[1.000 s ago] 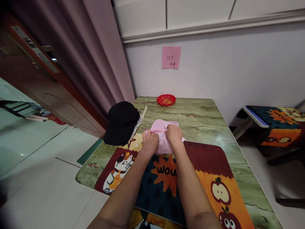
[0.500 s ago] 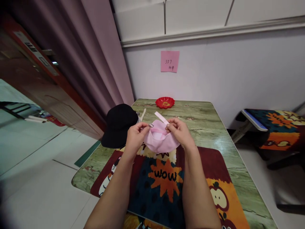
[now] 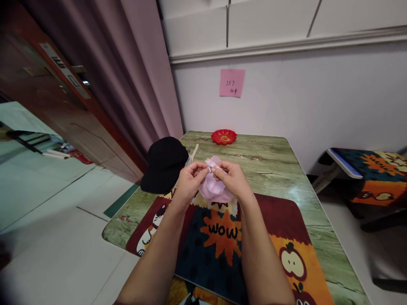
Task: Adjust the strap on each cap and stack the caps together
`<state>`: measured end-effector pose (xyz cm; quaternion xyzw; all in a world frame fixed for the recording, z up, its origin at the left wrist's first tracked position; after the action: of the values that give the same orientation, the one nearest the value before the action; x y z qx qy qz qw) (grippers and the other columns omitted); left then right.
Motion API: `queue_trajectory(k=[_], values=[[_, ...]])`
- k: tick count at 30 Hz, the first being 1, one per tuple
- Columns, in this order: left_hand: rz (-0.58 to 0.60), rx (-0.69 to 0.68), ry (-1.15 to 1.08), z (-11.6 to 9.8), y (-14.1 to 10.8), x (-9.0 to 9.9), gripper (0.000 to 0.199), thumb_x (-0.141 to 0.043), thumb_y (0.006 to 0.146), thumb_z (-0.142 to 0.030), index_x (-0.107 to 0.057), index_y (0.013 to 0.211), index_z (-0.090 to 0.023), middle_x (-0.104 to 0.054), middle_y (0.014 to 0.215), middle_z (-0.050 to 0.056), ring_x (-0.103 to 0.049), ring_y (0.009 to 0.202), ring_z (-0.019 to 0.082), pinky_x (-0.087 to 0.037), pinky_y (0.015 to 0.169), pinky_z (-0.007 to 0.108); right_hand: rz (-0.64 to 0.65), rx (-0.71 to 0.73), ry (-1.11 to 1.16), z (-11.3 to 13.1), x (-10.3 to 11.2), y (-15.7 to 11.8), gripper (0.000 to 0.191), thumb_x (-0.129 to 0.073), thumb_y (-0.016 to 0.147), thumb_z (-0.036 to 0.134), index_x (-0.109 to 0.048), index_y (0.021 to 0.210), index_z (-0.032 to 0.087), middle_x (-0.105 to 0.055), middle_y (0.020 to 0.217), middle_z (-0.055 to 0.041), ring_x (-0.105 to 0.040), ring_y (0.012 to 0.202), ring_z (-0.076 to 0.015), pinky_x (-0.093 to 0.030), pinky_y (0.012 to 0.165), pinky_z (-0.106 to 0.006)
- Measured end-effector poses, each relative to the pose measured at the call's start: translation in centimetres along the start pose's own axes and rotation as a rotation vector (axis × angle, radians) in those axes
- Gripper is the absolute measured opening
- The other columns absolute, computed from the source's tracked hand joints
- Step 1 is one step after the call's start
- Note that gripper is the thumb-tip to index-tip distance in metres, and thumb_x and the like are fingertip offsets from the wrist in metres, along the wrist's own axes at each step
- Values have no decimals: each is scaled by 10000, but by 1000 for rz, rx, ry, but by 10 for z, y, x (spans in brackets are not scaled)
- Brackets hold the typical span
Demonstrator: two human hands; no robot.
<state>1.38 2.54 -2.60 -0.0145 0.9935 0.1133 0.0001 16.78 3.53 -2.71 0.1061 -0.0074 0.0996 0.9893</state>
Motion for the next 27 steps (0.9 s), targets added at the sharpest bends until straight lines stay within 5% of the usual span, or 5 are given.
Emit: queue_trajectory(k=[8, 11, 16, 22, 27], values=[[-19, -396, 560, -14, -13, -5, 258, -628, 852, -157, -696, 1098, -196, -704, 995, 63, -568, 689, 137, -474, 730, 276, -79, -17, -47, 0, -1, 0, 321, -684, 828, 494, -633, 753, 186, -579, 624, 14, -484, 552, -126, -374, 539, -260], [-24, -432, 608, -14, -14, -4, 252, -662, 872, -201, -702, 1121, -201, -717, 967, 60, -591, 711, 155, -480, 746, 284, -74, 13, -77, 4, -1, -1, 328, -674, 835, 503, -629, 748, 189, -583, 638, 7, -488, 567, -131, -377, 543, -259], [-48, -457, 582, -13, -14, 1, 188, -666, 900, -239, -733, 1071, -200, -733, 930, 57, -616, 754, 162, -480, 756, 286, -67, 14, -34, 7, -2, -3, 360, -695, 828, 533, -641, 750, 186, -585, 654, 3, -480, 566, -120, -372, 539, -250], [-125, -387, 299, -11, -8, 8, 184, -753, 827, -273, -770, 986, -183, -690, 1035, 72, -580, 688, 108, -491, 675, 249, -226, -7, 28, 9, 2, -1, 393, -673, 835, 569, -712, 871, 179, -549, 579, 27, -393, 491, -103, -293, 489, -251], [-134, -228, 44, -4, -4, 5, 253, -817, 749, -320, -788, 952, -171, -693, 967, 63, -563, 674, 97, -495, 665, 244, -116, -86, 59, 5, -2, -2, 344, -684, 817, 503, -639, 683, 189, -565, 566, 9, -434, 505, -104, -326, 511, -254]])
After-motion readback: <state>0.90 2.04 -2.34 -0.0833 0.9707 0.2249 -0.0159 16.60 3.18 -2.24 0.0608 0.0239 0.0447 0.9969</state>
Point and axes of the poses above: each hand's wrist, its own y-axis towards the middle knuckle, its own x-axis out of the back of the hand, z = x × y, the point moved 3 cm from there along y, towards the middle knuckle
